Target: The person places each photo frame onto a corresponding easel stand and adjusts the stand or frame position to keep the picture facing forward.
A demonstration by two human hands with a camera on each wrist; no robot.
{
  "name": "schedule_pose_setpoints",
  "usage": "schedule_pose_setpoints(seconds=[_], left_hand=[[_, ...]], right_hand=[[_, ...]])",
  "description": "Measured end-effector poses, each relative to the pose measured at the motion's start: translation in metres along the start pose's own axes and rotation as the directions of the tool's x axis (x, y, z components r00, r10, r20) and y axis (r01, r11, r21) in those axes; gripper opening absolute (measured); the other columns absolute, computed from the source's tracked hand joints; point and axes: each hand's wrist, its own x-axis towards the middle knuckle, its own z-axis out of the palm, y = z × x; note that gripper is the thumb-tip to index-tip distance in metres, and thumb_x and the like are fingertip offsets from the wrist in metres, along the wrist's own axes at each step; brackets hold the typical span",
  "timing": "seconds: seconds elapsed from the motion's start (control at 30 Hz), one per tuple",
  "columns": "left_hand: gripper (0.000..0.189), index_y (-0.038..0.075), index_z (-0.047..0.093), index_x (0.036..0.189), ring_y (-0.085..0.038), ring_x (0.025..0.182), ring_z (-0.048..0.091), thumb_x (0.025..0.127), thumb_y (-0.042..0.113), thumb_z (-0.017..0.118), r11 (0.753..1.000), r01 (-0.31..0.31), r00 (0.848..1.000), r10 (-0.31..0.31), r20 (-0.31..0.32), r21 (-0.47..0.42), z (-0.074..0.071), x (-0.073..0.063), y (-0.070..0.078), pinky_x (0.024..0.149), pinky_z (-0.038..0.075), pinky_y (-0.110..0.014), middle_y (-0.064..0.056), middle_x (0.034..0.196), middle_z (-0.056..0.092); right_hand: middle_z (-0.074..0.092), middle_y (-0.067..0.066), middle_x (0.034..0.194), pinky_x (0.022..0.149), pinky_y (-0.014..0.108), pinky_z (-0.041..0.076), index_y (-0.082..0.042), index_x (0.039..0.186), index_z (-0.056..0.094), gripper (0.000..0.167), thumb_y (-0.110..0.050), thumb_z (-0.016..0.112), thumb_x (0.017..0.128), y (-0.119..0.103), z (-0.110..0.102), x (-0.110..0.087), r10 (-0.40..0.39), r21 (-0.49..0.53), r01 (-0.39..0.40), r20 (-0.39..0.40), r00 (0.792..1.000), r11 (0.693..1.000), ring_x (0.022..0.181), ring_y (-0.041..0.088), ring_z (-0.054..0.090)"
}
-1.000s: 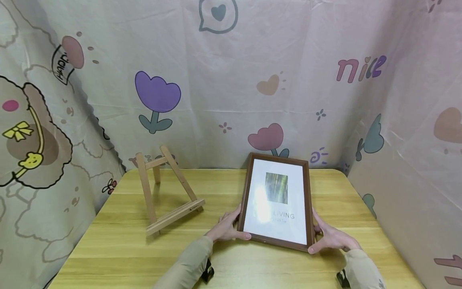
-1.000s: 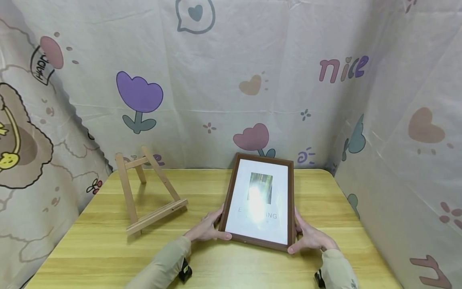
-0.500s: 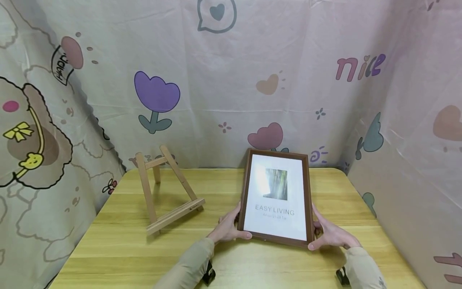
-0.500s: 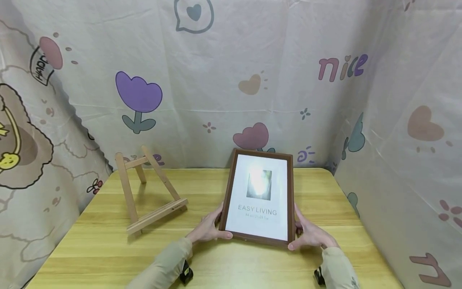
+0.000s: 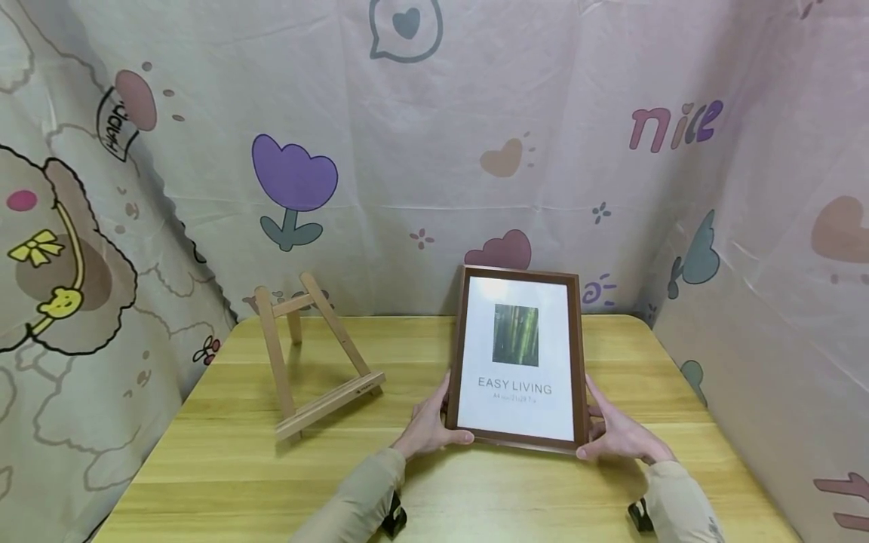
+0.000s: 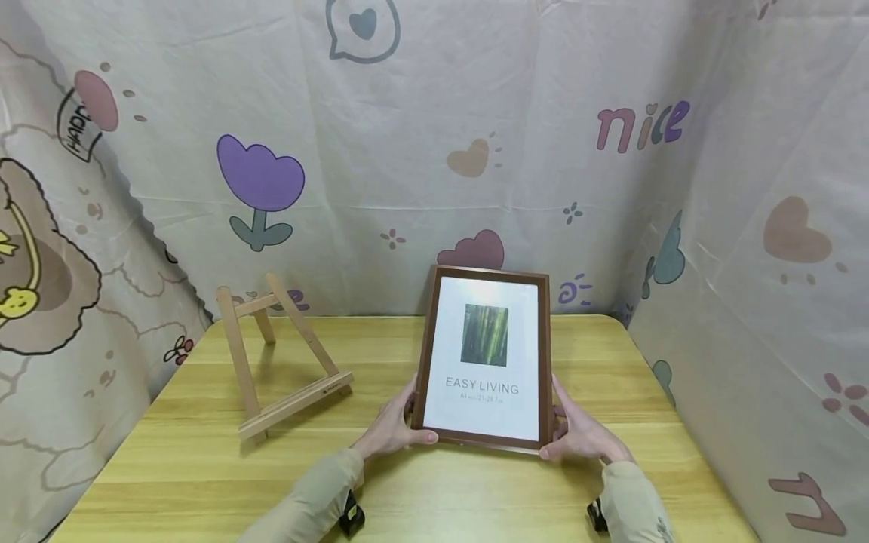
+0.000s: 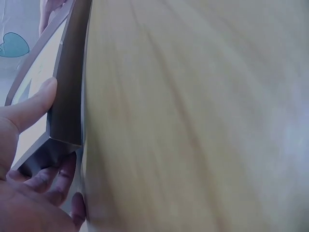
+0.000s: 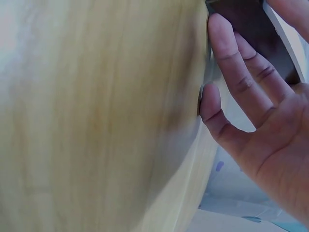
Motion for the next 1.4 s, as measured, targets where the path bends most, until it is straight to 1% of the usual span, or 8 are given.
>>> schedule_pose_setpoints(seconds=[0.27,0.5,0.7,1.0,1.07,1.17,1.27,1.4], left_hand=[[0.123,0.005,0.007,0.161,-0.050,0.125,0.054,0.073,0.021,0.091,0.997,-0.003,0.999,-0.001,-0.050,-0.076,0.002,0.000,0.003,0.101,0.048,-0.067,-0.037,0.146,0.043],[0.121,0.006,0.007,0.162,-0.054,0.121,0.055,0.075,0.019,0.090,0.994,-0.007,0.996,-0.002,-0.085,-0.108,0.002,-0.002,0.004,0.096,0.051,-0.066,-0.038,0.144,0.044],[0.120,0.010,0.006,0.162,-0.056,0.120,0.054,0.075,0.020,0.090,0.994,0.005,0.994,-0.017,-0.106,-0.105,0.001,-0.004,0.004,0.095,0.052,-0.066,-0.038,0.146,0.042],[0.122,0.015,0.003,0.163,-0.051,0.119,0.055,0.076,0.019,0.089,0.995,-0.016,0.988,0.000,-0.157,-0.101,-0.001,-0.005,0.006,0.093,0.053,-0.064,-0.037,0.147,0.041],[0.122,0.016,0.003,0.163,-0.051,0.122,0.054,0.076,0.019,0.089,0.995,-0.023,0.985,0.006,-0.174,-0.096,-0.002,-0.004,0.007,0.098,0.051,-0.065,-0.035,0.152,0.037],[0.121,0.016,0.004,0.163,-0.052,0.130,0.049,0.076,0.017,0.088,0.995,-0.036,0.979,0.016,-0.205,-0.091,-0.004,-0.004,0.009,0.104,0.046,-0.067,-0.032,0.160,0.029],[0.121,0.017,0.005,0.163,-0.052,0.134,0.047,0.075,0.015,0.088,0.995,-0.045,0.974,0.025,-0.227,-0.085,-0.006,-0.004,0.010,0.108,0.043,-0.067,-0.027,0.164,0.023],[0.121,0.015,0.006,0.163,-0.047,0.128,0.053,0.075,0.015,0.088,0.995,-0.067,0.966,0.047,-0.252,-0.070,-0.012,-0.004,0.011,0.105,0.049,-0.061,-0.026,0.162,0.031]], right_hand=[[0.024,0.050,0.148,0.080,0.035,0.060,-0.022,0.161,-0.017,0.135,-0.003,0.085,0.075,0.000,0.002,0.002,-0.028,0.035,0.030,-0.054,0.998,0.999,0.101,0.033,0.065],[0.018,0.049,0.152,0.098,0.058,0.054,-0.022,0.162,-0.012,0.133,-0.009,0.087,0.074,-0.002,0.008,0.005,-0.049,-0.025,0.046,-0.138,0.989,0.999,0.123,0.060,0.053],[0.013,0.048,0.155,0.104,0.066,0.046,-0.022,0.162,-0.011,0.133,-0.015,0.088,0.074,-0.003,0.012,0.010,-0.053,-0.067,0.042,-0.187,0.981,0.997,0.130,0.066,0.041],[0.025,0.046,0.151,0.100,0.062,0.051,-0.015,0.163,-0.007,0.127,-0.015,0.086,0.077,-0.008,0.017,0.016,-0.128,-0.088,0.108,-0.260,0.957,0.990,0.121,0.062,0.053],[0.032,0.044,0.147,0.098,0.057,0.055,-0.017,0.163,-0.006,0.125,-0.012,0.085,0.077,-0.009,0.018,0.018,-0.145,-0.063,0.133,-0.274,0.951,0.989,0.118,0.058,0.057],[0.044,0.037,0.137,0.092,0.039,0.059,-0.018,0.164,-0.002,0.122,-0.007,0.084,0.078,-0.010,0.019,0.023,-0.179,-0.031,0.178,-0.300,0.937,0.984,0.111,0.046,0.064],[0.047,0.033,0.132,0.085,0.026,0.058,-0.019,0.164,0.000,0.120,-0.002,0.083,0.078,-0.010,0.020,0.029,-0.219,0.001,0.232,-0.319,0.922,0.973,0.106,0.036,0.065],[0.048,0.034,0.134,0.082,0.023,0.058,-0.021,0.164,0.004,0.118,0.000,0.082,0.079,-0.013,0.023,0.034,-0.256,0.010,0.276,-0.342,0.904,0.961,0.102,0.028,0.065]])
